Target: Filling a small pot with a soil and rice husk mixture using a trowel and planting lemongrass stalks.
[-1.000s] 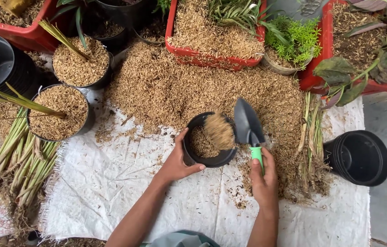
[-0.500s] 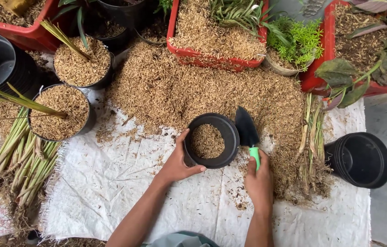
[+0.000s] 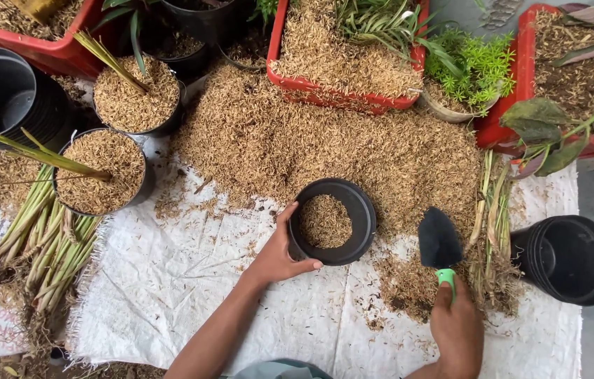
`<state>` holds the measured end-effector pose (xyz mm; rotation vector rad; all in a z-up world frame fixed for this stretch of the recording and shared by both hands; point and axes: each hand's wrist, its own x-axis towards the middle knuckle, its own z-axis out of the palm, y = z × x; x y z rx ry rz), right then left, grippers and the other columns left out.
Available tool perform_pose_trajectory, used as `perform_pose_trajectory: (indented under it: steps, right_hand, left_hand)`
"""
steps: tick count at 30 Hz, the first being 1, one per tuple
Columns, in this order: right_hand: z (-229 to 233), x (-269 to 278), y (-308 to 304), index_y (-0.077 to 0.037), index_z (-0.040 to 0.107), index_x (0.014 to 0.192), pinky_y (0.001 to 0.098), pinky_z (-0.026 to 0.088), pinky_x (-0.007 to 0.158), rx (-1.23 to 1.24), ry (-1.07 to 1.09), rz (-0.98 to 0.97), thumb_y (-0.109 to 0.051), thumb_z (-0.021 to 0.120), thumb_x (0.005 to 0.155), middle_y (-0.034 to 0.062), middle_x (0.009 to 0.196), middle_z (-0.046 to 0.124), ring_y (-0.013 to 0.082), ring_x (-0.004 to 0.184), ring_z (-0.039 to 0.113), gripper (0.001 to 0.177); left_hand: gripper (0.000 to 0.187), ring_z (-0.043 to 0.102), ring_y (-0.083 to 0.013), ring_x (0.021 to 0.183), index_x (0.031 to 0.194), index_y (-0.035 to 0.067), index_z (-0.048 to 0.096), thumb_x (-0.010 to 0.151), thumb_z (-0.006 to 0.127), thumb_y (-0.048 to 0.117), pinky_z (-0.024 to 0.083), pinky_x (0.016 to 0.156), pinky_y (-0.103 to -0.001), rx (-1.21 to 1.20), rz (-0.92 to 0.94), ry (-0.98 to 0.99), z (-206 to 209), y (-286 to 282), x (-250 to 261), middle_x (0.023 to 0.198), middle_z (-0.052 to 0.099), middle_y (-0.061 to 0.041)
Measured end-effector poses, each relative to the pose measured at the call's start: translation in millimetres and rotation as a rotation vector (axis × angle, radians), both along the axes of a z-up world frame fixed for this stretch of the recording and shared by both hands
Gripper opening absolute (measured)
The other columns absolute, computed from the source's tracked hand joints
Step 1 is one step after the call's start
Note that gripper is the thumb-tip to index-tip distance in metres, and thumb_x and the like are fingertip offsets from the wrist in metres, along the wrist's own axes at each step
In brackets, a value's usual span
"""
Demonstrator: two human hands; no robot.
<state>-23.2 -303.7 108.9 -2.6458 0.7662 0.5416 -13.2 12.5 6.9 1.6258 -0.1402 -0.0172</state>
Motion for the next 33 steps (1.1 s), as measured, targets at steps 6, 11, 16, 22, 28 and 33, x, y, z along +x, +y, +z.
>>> perform_pose_trajectory:
  steps: [6, 11, 16, 22, 28, 33]
  right_hand:
    - [-16.1, 27.3, 40.6, -0.010, 0.036, 0.145, 0.0614, 0.051, 0.099, 0.074, 0.038, 0.053, -0.032, 0.025, 0.110, 0.0157, 0.118, 0.061, 0.0373, 0.106, 0.067, 0.042]
    - [-19.0, 46.5, 65.3, -0.006, 0.036, 0.147, 0.0573, 0.052, 0.098, 0.214, -0.084, 0.000, -0.029, 0.024, 0.111, 0.0219, 0.113, 0.063, 0.0396, 0.102, 0.067, 0.044]
    - [-4.9, 36.7, 59.7, -0.015, 0.040, 0.155, 0.0329, 0.044, 0.058, 0.409, -0.193, -0.140, -0.027, 0.033, 0.110, 0.0072, 0.086, 0.058, 0.0174, 0.063, 0.050, 0.047]
    - [-21.3, 21.9, 35.6, -0.007, 0.048, 0.150, 0.0275, 0.036, 0.048, 0.654, -0.362, -0.160, -0.021, 0.040, 0.108, 0.0085, 0.092, 0.060, 0.0139, 0.058, 0.045, 0.045]
    - [-14.2, 6.3, 38.8, -0.003, 0.042, 0.155, 0.0270, 0.037, 0.042, 0.706, -0.333, 0.051, -0.028, 0.045, 0.102, 0.0120, 0.078, 0.067, 0.0152, 0.052, 0.050, 0.058]
    - [-9.0, 11.5, 38.5, -0.008, 0.031, 0.159, 0.0269, 0.048, 0.044, 0.631, -0.338, 0.159, -0.025, 0.046, 0.100, 0.0129, 0.094, 0.068, 0.0186, 0.061, 0.058, 0.063]
  left_hand:
    - [0.133, 0.027, -0.0516, 0.148, 0.154, 0.004, 0.001, 0.063, 0.085, 0.053, 0.025, 0.120, -0.065, 0.014, -0.012, -0.008, -0.5, 1.2, 0.1, 0.162, 0.015, -0.035]
    - [0.132, 0.031, -0.0523, 0.146, 0.154, 0.009, 0.001, 0.062, 0.086, 0.049, 0.028, 0.118, -0.067, 0.002, -0.015, -0.012, -1.5, 0.2, -0.9, 0.161, 0.019, -0.034]
    - [0.136, 0.027, -0.0526, 0.147, 0.154, 0.005, 0.000, 0.061, 0.084, 0.055, 0.026, 0.118, -0.067, 0.017, -0.010, 0.009, 0.6, 0.0, -0.2, 0.162, 0.014, -0.035]
    - [0.131, 0.034, -0.0521, 0.145, 0.154, 0.009, 0.001, 0.063, 0.086, 0.048, 0.029, 0.118, -0.066, 0.012, 0.000, -0.038, -0.3, -0.5, -0.1, 0.160, 0.021, -0.035]
    - [0.132, 0.033, -0.0517, 0.145, 0.154, 0.007, 0.001, 0.062, 0.086, 0.049, 0.030, 0.117, -0.067, 0.004, -0.007, -0.009, 0.5, -0.6, 0.3, 0.159, 0.022, -0.034]
    - [0.131, 0.036, -0.0538, 0.143, 0.154, 0.009, 0.001, 0.062, 0.087, 0.046, 0.033, 0.115, -0.068, -0.050, -0.014, -0.012, -2.7, -1.2, 0.4, 0.158, 0.024, -0.036]
